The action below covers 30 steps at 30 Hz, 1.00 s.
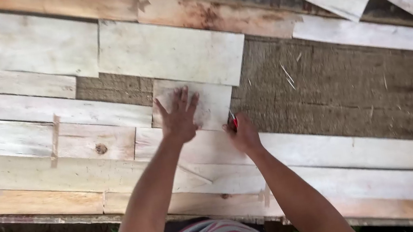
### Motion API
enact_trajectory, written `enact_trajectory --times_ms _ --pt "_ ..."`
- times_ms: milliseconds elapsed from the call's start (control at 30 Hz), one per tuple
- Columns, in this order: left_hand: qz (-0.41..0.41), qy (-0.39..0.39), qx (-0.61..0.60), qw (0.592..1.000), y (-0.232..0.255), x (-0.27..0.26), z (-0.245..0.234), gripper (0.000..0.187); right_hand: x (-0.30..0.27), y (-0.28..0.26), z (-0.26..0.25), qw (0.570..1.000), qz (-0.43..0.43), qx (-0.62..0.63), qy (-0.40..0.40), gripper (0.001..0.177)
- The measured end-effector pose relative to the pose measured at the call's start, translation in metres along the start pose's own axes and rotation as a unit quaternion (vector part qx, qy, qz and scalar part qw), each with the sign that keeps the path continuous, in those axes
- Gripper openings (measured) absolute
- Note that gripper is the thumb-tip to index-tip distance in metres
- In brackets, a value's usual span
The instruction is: Cutting and fitting thin wood veneers onto a wooden base using a utility knife.
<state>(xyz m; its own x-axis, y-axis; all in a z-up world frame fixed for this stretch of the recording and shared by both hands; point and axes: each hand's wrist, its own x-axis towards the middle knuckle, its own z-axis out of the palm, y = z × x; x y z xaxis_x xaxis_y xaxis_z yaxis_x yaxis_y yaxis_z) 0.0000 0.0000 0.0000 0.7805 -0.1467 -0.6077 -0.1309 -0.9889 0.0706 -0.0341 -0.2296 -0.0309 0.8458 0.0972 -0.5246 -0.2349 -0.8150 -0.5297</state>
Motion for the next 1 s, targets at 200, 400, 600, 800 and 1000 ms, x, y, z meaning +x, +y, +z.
enact_trajectory --times_ms 200,400,600,800,1000 --pt "-0.019 -0.005 -0.089 0.996 0.024 0.009 0.022 0.096 -0.001 0.006 -0.007 0.999 -0.023 0.038 -0.015 0.039" --pt "-0.045 -0.008 -0.118 0.992 0.040 0.007 0.008 0.084 0.001 0.025 -0.004 0.993 -0.070 0.095 0.005 0.032" --pt "-0.062 0.005 -0.134 0.989 0.057 -0.003 -0.043 0.081 0.039 0.047 -0.051 0.921 -0.046 0.376 -0.088 0.027" --pt "-0.055 0.022 -0.162 0.985 0.059 0.038 -0.085 0.081 0.118 0.050 -0.143 0.956 -0.073 0.281 0.034 0.040" --pt "-0.041 0.083 -0.204 0.975 0.053 0.104 -0.118 0.081 0.206 0.027 -0.231 0.973 -0.109 0.044 0.197 0.038"
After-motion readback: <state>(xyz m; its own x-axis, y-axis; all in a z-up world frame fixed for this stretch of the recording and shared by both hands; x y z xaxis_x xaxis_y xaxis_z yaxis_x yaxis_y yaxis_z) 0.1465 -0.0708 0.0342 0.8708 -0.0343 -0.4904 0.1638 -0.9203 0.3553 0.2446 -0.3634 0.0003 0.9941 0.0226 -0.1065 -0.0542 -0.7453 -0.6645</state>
